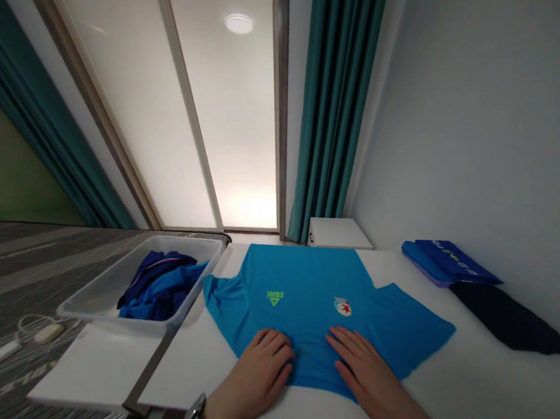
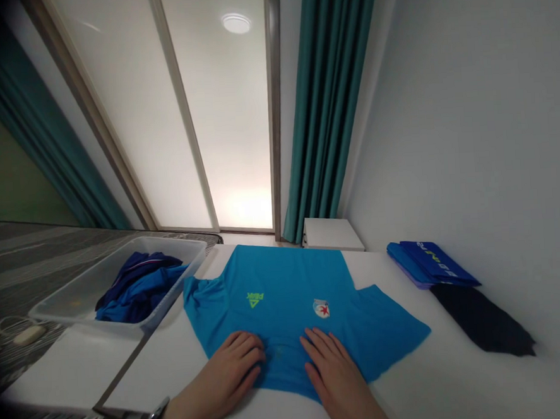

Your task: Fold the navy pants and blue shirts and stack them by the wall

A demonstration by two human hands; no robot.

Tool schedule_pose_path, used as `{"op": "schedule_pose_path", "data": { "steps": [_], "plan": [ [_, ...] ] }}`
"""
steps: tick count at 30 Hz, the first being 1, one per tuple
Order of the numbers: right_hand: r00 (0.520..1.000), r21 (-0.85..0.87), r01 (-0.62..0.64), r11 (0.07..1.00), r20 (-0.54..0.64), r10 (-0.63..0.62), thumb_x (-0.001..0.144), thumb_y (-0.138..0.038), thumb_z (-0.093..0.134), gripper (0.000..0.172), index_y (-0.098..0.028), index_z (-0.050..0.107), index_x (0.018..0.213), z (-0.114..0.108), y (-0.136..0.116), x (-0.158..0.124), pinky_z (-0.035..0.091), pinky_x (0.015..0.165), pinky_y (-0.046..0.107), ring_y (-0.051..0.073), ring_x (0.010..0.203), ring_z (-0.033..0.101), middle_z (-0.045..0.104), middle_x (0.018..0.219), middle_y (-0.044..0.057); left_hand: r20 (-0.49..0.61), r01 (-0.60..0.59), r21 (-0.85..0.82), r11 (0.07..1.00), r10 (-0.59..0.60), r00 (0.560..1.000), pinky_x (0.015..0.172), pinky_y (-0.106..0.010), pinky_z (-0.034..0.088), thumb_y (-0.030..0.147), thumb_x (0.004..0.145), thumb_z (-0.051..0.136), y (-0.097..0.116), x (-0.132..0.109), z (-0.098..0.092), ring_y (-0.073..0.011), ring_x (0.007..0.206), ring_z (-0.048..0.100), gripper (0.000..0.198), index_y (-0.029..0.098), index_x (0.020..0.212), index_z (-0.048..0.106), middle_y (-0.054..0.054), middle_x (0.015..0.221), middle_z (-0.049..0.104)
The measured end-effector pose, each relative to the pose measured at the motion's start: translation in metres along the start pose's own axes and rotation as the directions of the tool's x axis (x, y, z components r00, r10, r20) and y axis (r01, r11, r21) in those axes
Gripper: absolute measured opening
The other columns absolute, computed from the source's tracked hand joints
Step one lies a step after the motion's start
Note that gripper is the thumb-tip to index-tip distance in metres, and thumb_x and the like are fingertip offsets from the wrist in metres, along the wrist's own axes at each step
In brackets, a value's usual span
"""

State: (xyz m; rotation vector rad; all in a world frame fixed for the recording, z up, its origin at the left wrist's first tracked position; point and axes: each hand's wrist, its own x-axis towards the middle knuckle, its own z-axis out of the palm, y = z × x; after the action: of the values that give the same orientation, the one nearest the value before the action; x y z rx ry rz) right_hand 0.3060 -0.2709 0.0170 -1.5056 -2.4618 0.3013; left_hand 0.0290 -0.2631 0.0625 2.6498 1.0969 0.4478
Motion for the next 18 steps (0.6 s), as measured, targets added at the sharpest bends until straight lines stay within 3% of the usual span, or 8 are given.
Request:
{"op": "schedule_pose_path", "data": {
  "steps": [3,7,11,18],
  "plan": [
    [0.998,0.004,-0.044,0.999,-0.049,0.044,0.102,-0.041,0.028,0.047,-0.027,0.050,0.141,-0.003,-0.009,0.011,0.031,0.116,0.046,0.023,0.135,0.044,0.051,0.145,0.004,-0.052,0.023,0.060,0.998,-0.020,0.998,0.104,-0.039,0.041,0.016,0.098,0.039,-0.008,0.009,0.009,-0.0205,0.118,0.053,0.033,0.025,0.127,0.053,-0.005,0.129,0.060],
    [0.999,-0.020,-0.029,0.999,-0.031,0.028,0.101,-0.047,0.029,0.053,-0.026,0.035,0.149,0.006,-0.025,0.020,0.025,0.119,0.048,0.024,0.143,0.032,0.034,0.155,0.002,-0.072,0.081,0.170,0.982,-0.070,0.995,0.112,-0.049,0.035,0.032,0.101,0.042,-0.029,0.008,0.028,-0.0258,0.135,0.043,0.043,0.024,0.143,0.042,-0.009,0.148,0.046],
    [1.000,-0.034,-0.005,0.999,0.018,0.005,0.098,-0.056,0.032,0.061,-0.031,0.022,0.153,0.018,-0.032,0.019,0.016,0.120,0.053,0.026,0.146,0.022,0.020,0.160,-0.001,-0.027,0.086,0.178,0.980,-0.083,0.996,0.116,-0.051,0.029,0.045,0.099,0.044,-0.038,0.001,0.034,-0.0256,0.141,0.036,0.055,0.027,0.149,0.034,-0.007,0.154,0.037],
    [0.999,0.034,-0.029,0.999,0.040,0.028,0.099,-0.055,0.029,0.058,-0.032,0.024,0.152,0.012,-0.031,0.017,0.011,0.121,0.053,0.025,0.147,0.018,0.020,0.160,-0.002,-0.052,0.117,0.146,0.982,-0.110,0.993,0.117,-0.050,0.028,0.042,0.096,0.050,-0.036,-0.002,0.031,-0.0248,0.141,0.037,0.055,0.028,0.148,0.038,-0.006,0.154,0.038]
  ]
}}
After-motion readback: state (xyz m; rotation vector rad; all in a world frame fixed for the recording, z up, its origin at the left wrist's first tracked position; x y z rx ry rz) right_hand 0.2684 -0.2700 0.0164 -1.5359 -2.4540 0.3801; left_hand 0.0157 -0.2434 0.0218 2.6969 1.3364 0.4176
